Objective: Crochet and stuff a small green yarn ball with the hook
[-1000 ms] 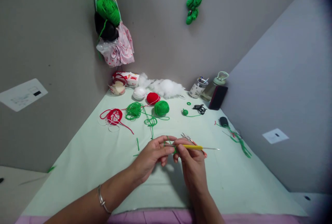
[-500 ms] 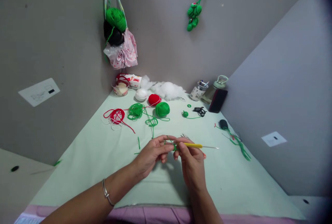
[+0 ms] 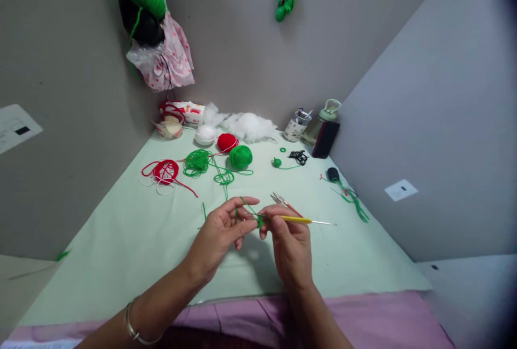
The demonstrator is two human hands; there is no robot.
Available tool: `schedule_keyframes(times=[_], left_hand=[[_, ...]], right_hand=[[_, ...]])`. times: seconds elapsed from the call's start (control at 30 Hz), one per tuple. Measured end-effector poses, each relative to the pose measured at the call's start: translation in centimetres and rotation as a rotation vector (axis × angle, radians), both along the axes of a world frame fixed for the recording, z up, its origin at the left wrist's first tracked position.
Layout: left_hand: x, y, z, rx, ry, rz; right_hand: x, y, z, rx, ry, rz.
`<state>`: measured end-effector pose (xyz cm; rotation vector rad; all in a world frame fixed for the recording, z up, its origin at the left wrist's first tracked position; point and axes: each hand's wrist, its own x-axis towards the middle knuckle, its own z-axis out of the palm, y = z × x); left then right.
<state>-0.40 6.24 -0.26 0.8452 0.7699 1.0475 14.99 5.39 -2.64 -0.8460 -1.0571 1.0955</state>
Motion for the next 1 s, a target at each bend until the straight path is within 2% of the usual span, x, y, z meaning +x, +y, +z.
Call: schedule_keyframes(times=[0.13, 0.27, 0.37, 0.5, 0.57, 0.63, 0.7, 0.8, 0.9, 1.0], left_hand=[[-0.2, -0.7, 0.4, -0.019, -0.053, -0.004], [-0.9, -1.2, 0.9, -0.024, -0.101, -0.004], [-1.3, -1.5, 0.9, 0.006, -0.058, 0.042], [-1.2, -1.9, 0.5, 0.057, 0.060, 0.164], [-0.8, -2.2, 0.4, 0.038, 0.034, 0.166], [-0.5, -2.4, 0.3, -0.039, -0.075, 0.097], [-0.2, -2.4, 0.4, -0.159, -0.200, -0.018], [0.0, -2.3, 0.7, -0.279, -0.308, -0.086], [0.3, -2.1, 0.9, -0.249, -0.298, -0.033], [1.2, -2.2, 1.0, -0.178, -0.235, -0.036]], right_hand=[[-0.1, -0.6, 1.3, -0.058, 0.071, 0.052], [0.0, -1.1, 2.5, 0.003, 0.004, 0.095], [0.5, -2.0, 3.1, 0.172, -0.250, 0.038], [1.3, -2.9, 2.6, 0.480, -0.832, -0.079], [1.4, -3.0, 1.8, 0.618, -1.041, -0.147], [1.3, -3.0, 1.0, 0.736, -1.105, -0.213], [1.2, -3.2, 0.6, 0.741, -1.029, -0.262], [1.1, -3.6, 0.8, 0.504, -0.733, -0.275], [1.2, -3.5, 1.6, 0.276, -0.402, -0.224], [1.3, -3.0, 2.0, 0.253, -0.332, -0.165]])
